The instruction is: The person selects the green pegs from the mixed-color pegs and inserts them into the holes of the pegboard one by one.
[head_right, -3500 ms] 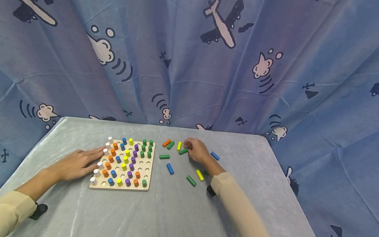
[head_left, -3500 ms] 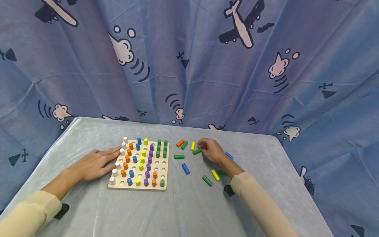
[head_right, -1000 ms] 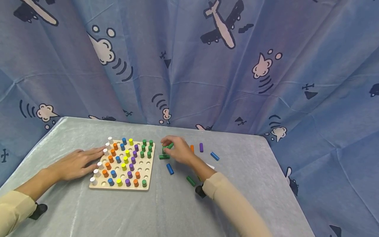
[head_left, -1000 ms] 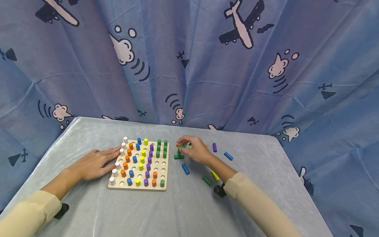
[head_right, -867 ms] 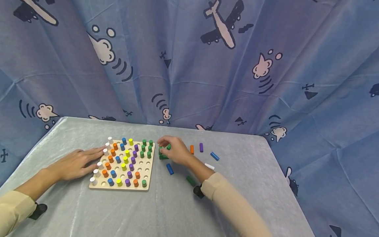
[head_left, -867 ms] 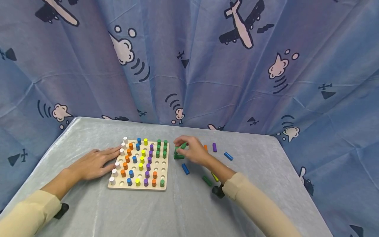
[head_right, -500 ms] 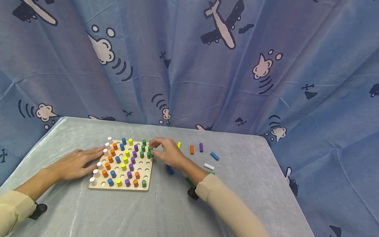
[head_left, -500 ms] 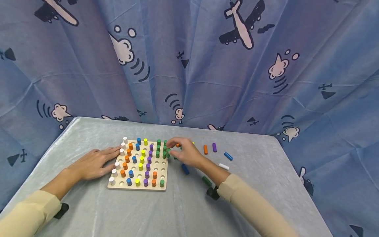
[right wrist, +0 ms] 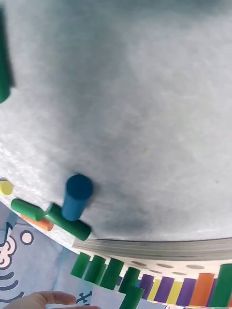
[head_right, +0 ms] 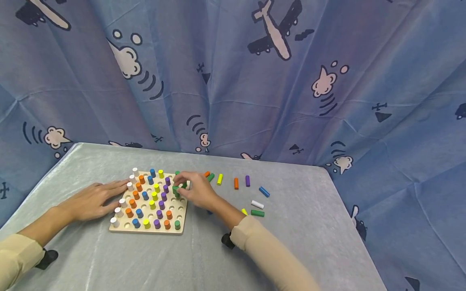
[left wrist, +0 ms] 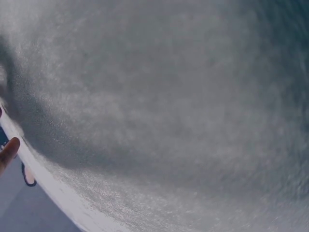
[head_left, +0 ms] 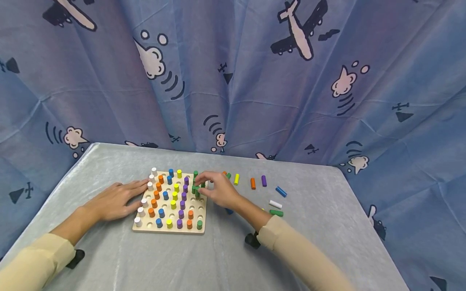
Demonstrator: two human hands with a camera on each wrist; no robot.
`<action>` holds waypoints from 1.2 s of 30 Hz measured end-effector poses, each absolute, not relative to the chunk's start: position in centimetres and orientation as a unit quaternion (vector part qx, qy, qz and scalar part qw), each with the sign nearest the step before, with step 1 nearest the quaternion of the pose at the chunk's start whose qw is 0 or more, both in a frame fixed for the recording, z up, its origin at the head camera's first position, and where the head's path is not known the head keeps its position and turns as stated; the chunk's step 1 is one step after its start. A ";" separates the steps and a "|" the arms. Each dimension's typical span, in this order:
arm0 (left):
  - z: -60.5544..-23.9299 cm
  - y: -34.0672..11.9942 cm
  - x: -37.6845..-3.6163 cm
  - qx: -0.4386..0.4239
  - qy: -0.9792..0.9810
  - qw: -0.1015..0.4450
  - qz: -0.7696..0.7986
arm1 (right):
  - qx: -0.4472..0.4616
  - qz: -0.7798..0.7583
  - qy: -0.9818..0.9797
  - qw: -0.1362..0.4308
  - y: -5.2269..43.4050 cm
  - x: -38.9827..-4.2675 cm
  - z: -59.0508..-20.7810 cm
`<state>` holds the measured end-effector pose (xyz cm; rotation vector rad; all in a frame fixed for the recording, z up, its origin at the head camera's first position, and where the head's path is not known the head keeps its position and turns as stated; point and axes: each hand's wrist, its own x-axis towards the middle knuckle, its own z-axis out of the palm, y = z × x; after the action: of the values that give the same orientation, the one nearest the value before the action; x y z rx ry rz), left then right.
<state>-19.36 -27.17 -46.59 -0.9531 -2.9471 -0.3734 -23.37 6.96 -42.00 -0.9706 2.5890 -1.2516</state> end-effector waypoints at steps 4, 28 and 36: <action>-46.6 -27.2 -19.3 -0.305 -0.945 0.009 -0.120 | -0.315 -0.408 0.855 0.058 6.5 -23.3 -42.5; -46.8 -27.2 -19.3 -0.315 -0.941 0.029 -0.124 | -0.290 -0.396 0.869 0.067 5.5 -22.9 -43.6; -46.9 -27.3 -19.4 -0.317 -0.940 0.026 -0.123 | -0.297 -0.392 0.868 0.071 5.6 -22.7 -43.6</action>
<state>-19.38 -27.26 -46.86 -0.9809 -2.9041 -0.3814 -22.71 5.59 -43.58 -0.8927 2.6097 -1.1773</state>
